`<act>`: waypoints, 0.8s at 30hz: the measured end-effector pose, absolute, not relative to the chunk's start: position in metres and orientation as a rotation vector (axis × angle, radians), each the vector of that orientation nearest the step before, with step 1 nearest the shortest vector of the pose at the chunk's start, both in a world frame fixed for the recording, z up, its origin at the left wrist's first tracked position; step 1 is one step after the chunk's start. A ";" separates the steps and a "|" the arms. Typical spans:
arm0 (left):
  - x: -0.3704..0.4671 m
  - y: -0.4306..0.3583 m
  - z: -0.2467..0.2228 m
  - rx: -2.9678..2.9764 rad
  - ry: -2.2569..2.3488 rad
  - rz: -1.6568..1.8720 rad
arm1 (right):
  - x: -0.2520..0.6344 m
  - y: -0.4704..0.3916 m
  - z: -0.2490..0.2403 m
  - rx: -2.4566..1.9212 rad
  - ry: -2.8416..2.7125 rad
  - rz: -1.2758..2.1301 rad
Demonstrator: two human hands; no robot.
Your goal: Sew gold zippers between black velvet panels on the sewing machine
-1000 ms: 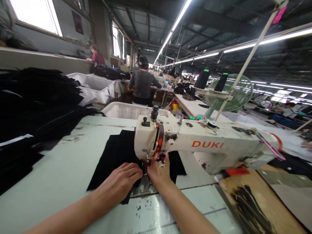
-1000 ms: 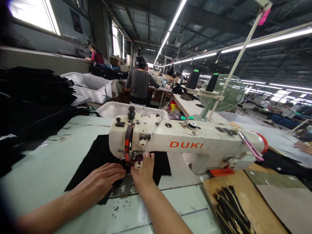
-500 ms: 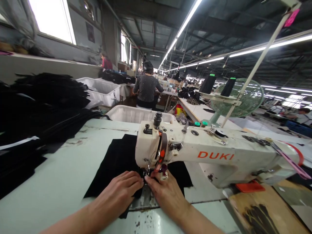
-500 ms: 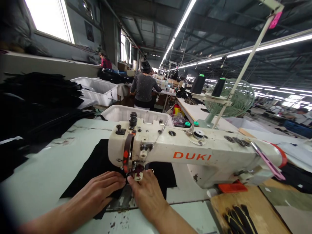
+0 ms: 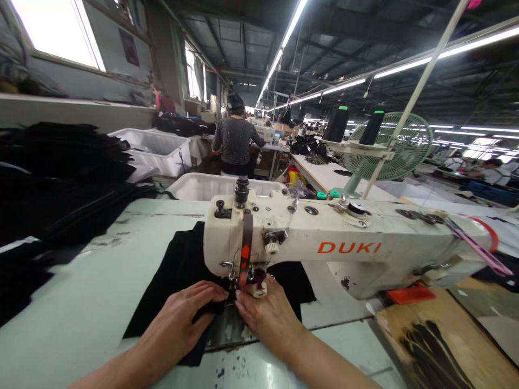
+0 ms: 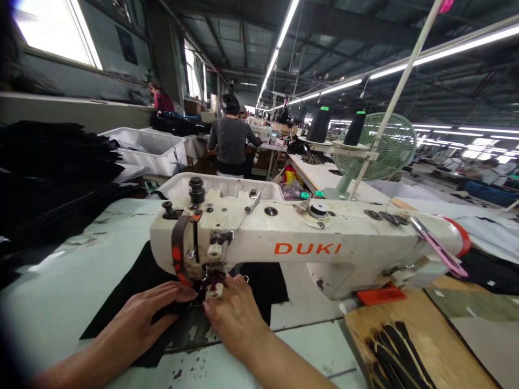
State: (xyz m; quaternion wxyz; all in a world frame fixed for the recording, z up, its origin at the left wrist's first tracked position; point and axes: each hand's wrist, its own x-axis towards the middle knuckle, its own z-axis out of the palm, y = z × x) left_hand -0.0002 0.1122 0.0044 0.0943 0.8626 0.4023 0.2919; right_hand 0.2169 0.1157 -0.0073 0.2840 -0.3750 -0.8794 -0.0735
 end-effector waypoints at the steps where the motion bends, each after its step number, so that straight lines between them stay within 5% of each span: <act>1: 0.000 0.112 0.004 2.562 1.166 0.865 | 0.217 0.116 -0.009 -1.014 -2.346 -0.200; 11: 0.001 0.110 0.019 3.018 0.786 0.922 | 0.218 0.117 -0.010 -1.013 -2.339 -0.191; 24: 0.007 0.102 0.040 3.060 0.878 0.685 | 0.224 0.109 0.002 -0.947 -2.367 -0.168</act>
